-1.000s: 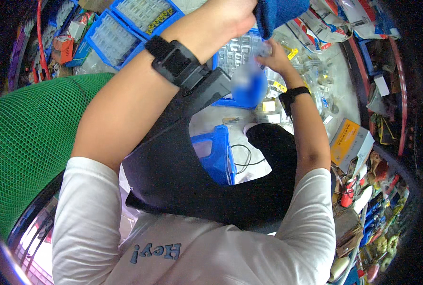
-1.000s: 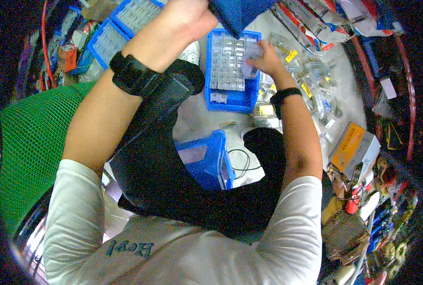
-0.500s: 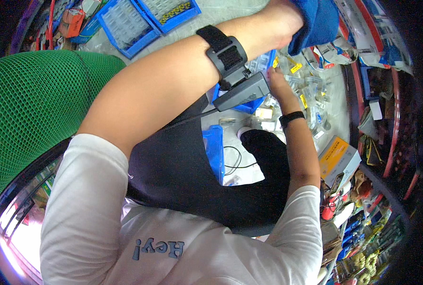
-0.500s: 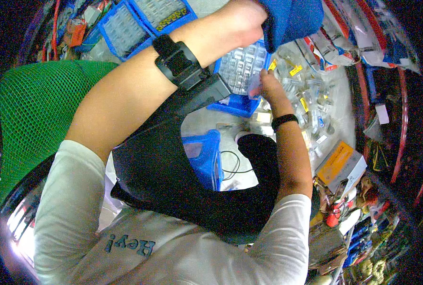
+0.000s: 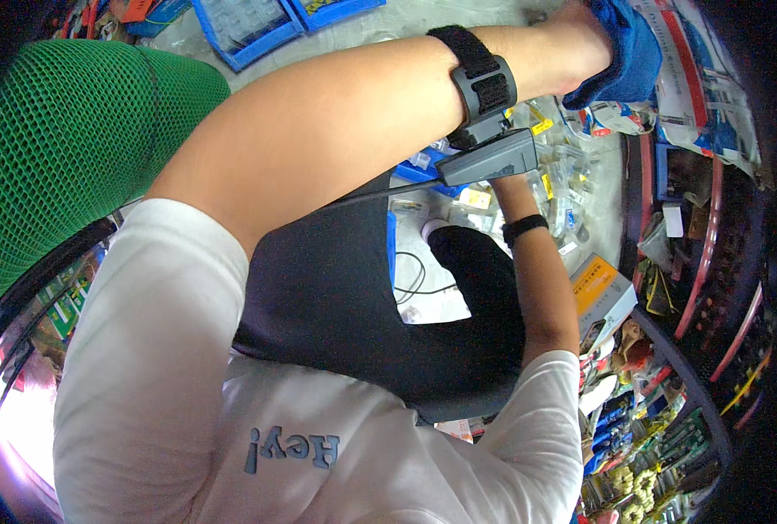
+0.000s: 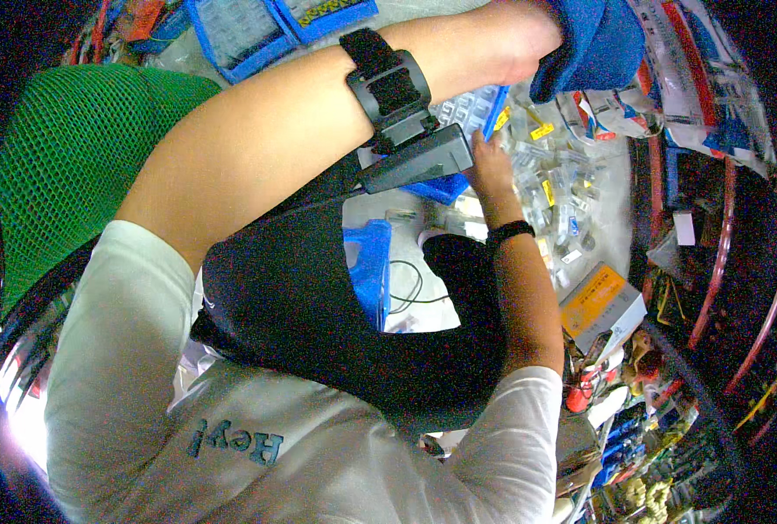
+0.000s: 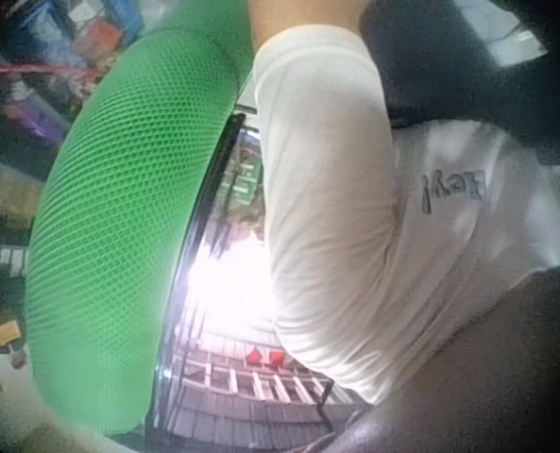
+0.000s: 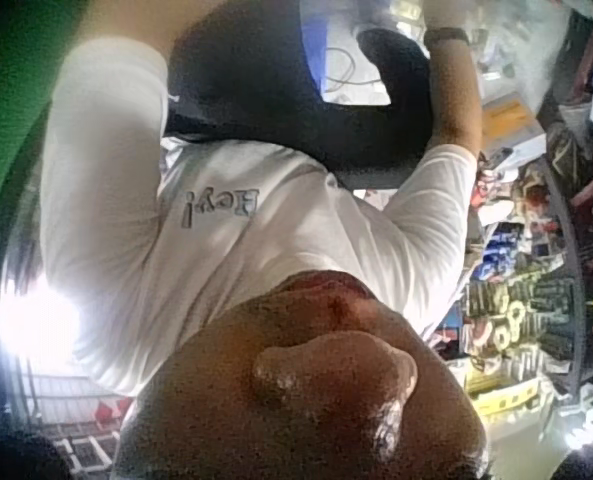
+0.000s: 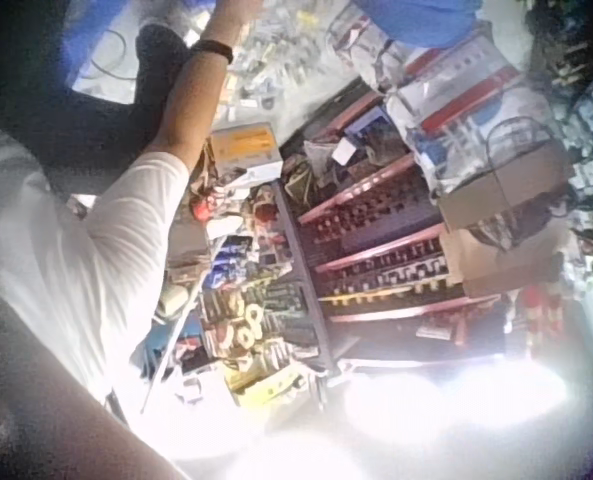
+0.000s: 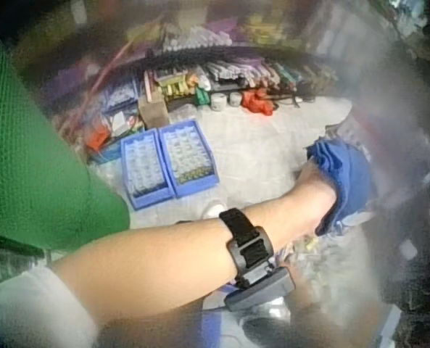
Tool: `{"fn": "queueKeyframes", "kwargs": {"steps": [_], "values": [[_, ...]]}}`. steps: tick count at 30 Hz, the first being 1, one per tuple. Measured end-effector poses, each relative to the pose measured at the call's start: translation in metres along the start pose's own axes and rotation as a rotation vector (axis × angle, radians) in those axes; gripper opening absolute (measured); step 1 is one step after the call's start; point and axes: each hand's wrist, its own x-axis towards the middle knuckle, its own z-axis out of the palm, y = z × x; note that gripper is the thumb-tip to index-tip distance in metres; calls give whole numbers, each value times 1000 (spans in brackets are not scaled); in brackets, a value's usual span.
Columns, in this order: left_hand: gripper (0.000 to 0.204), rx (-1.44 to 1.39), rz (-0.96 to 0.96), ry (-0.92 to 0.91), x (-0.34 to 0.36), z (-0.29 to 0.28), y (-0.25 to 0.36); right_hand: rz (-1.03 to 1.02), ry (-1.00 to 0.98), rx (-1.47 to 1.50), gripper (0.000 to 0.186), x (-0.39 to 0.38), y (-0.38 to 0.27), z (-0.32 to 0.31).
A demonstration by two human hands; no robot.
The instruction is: The person sits on a blue stool in a cluttered workshop and wipes small electronic components with a blue cloth. They pick up individual items from a pile on the floor, wipe them, and place them into a blue plastic organizer box.
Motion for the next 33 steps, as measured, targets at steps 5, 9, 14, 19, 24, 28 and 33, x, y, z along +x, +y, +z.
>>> {"fn": "queueKeyframes", "kwargs": {"steps": [5,9,14,19,24,28,33], "values": [[20,0,15,-13,2,10,-2,102,69,197,38,-9,4,17],[20,-8,16,-6,-2,11,-2,-168,278,-53,24,-13,13,36],[22,25,30,27,-9,4,2,52,184,229,25,-15,14,51],[25,43,-48,-21,-8,16,-2,-51,366,135,30,-9,53,96],[22,953,600,30,-22,7,-15,-4,334,-62,37,1,22,85],[21,502,273,-9,-8,14,-17,-104,92,-101,57,0,47,82],[20,230,31,84,-13,0,-4,-231,-2,408,25,1,48,40]]}}
